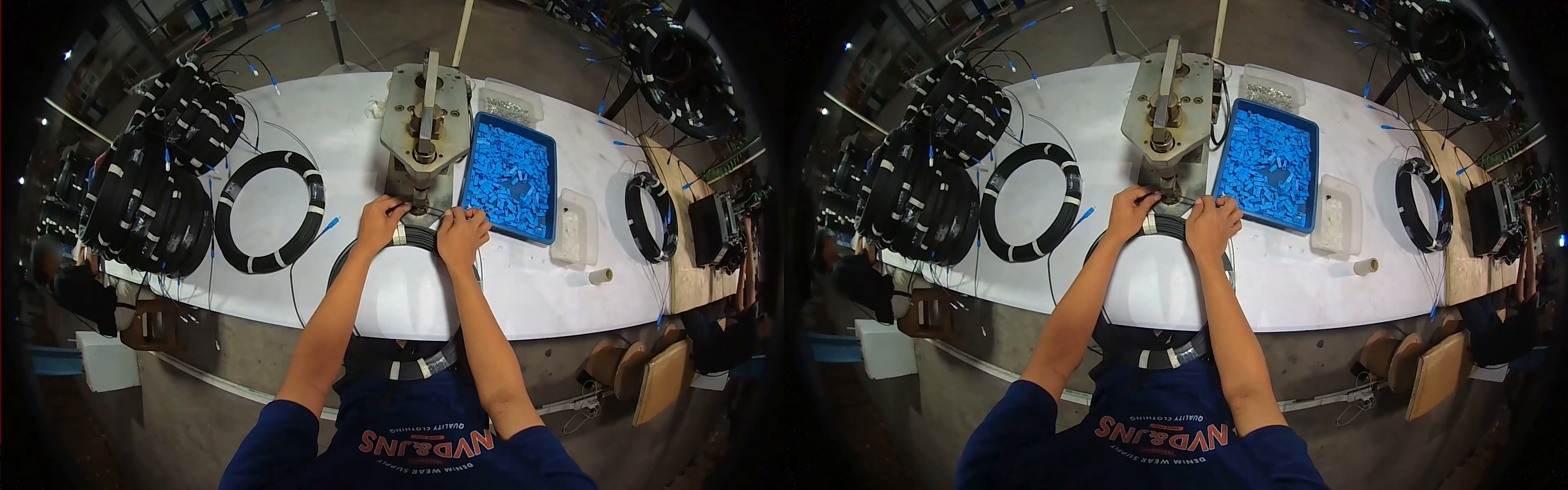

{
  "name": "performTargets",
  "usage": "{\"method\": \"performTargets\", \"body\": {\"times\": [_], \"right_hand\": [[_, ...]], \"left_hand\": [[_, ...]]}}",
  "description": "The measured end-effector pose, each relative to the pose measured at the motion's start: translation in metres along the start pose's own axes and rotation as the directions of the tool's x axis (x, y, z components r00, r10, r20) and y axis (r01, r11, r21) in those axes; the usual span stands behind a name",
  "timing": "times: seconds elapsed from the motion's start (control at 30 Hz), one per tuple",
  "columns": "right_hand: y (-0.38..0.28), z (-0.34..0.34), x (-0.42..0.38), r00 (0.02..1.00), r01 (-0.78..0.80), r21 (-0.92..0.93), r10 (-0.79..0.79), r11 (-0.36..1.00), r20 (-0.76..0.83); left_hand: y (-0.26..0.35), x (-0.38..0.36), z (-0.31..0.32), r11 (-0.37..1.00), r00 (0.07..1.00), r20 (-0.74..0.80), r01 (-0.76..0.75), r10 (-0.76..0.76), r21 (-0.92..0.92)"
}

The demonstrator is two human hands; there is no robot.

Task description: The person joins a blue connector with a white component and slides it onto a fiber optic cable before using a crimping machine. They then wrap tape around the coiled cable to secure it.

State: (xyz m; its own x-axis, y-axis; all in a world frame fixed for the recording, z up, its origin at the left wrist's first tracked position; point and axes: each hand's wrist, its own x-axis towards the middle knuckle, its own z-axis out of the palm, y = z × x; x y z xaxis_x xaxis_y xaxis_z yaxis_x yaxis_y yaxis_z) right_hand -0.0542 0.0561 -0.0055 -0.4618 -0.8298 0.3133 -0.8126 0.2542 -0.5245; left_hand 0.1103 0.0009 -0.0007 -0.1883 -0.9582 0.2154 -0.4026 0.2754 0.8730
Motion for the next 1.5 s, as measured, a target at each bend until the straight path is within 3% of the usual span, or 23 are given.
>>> {"method": "performTargets", "body": {"times": [1.07,1.3,1.37,1.5], "right_hand": [[-0.003,-0.001,-0.001,1.000,-0.016,0.001,0.016,1.000,-0.004],[-0.005,-0.008,-0.003,0.983,0.175,0.009,-0.174,0.984,-0.064],[-0.003,-0.008,-0.004,0.953,0.304,0.086,-0.302,0.949,-0.038],[-0.003,-0.014,-0.005,0.913,0.403,0.100,-0.408,0.910,0.029]], "left_hand": [[0.000,0.001,-0.001,0.999,1.000,-0.011,-0.016,0.016,0.037],[-0.002,0.003,0.001,1.000,1.000,0.012,-0.012,0.012,-0.010],[-0.002,0.003,0.000,0.999,0.999,0.005,-0.039,0.039,-0.007],[-0.005,0.004,0.002,1.000,0.999,0.032,-0.013,0.014,-0.024]]}}
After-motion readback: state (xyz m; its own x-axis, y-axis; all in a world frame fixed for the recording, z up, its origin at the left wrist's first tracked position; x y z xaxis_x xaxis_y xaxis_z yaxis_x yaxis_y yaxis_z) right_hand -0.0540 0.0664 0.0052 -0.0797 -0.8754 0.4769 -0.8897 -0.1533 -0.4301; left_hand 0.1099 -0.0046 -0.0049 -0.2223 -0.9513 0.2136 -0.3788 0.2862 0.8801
